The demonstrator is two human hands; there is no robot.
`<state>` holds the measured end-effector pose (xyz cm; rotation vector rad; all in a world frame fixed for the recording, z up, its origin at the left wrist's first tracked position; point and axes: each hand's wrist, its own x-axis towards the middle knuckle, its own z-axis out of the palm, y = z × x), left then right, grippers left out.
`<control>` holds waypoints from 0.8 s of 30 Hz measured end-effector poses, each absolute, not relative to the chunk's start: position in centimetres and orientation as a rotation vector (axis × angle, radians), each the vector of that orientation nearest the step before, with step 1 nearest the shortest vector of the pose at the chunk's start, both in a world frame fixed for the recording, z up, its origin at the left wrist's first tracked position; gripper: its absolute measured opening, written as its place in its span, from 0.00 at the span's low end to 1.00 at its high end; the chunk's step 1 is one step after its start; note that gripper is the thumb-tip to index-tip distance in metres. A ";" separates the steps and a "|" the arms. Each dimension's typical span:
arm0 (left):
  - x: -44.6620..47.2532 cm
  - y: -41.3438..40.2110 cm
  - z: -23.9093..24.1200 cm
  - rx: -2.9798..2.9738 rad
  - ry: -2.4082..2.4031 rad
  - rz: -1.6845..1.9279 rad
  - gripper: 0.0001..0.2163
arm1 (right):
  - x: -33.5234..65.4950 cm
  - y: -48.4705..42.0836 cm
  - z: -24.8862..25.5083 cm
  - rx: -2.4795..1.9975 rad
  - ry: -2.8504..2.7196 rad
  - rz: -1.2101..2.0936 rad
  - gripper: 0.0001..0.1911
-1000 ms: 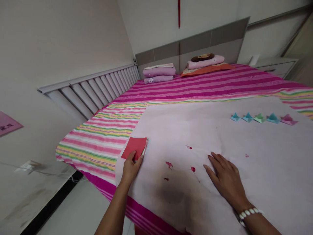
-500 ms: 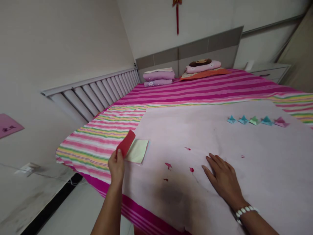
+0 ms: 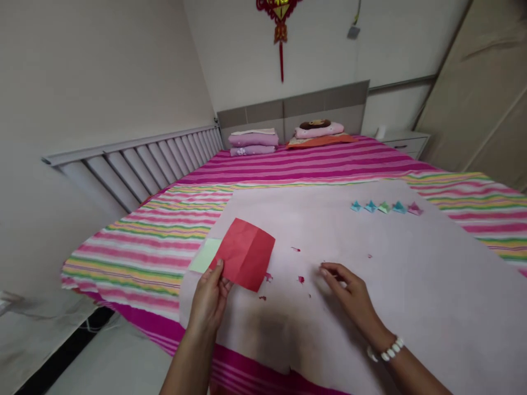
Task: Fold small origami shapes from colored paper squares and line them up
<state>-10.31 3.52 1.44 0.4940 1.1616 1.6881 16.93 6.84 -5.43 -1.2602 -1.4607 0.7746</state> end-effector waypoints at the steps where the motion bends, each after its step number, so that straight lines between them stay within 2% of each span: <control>1: -9.4 3.4 1.4 0.539 1.135 1.654 0.05 | 16.4 6.0 -4.3 -1.191 -1.398 0.880 0.15; 3: -7.5 3.0 1.4 0.652 1.106 1.571 0.09 | 15.4 4.5 -2.4 -1.039 -1.259 1.122 0.18; 5: -5.9 2.7 1.4 0.769 1.116 1.472 0.13 | 14.8 3.4 -1.2 -0.946 -1.136 1.328 0.27; 7: -4.6 2.3 1.4 0.863 1.141 1.384 0.16 | 14.8 2.8 -0.6 -0.899 -1.061 1.438 0.35; 8: -4.0 2.0 1.5 0.897 1.147 1.349 0.16 | 15.0 2.6 -0.4 -0.894 -1.045 1.472 0.35; 12: -2.7 1.4 1.7 0.985 1.137 1.264 0.16 | 16.0 2.1 -0.3 -0.973 -1.065 1.498 0.18; 18: -3.1 1.2 1.1 1.294 1.279 1.325 0.12 | 17.1 1.3 -0.1 -1.019 -1.130 1.330 0.12; 21: -3.8 1.2 -0.3 1.403 1.434 1.329 0.21 | 17.5 0.6 -0.2 -1.011 -1.164 1.231 0.11; 24: -4.3 0.9 -1.6 1.237 1.271 1.286 0.27 | 17.7 -0.1 -0.6 -0.982 -1.232 1.134 0.09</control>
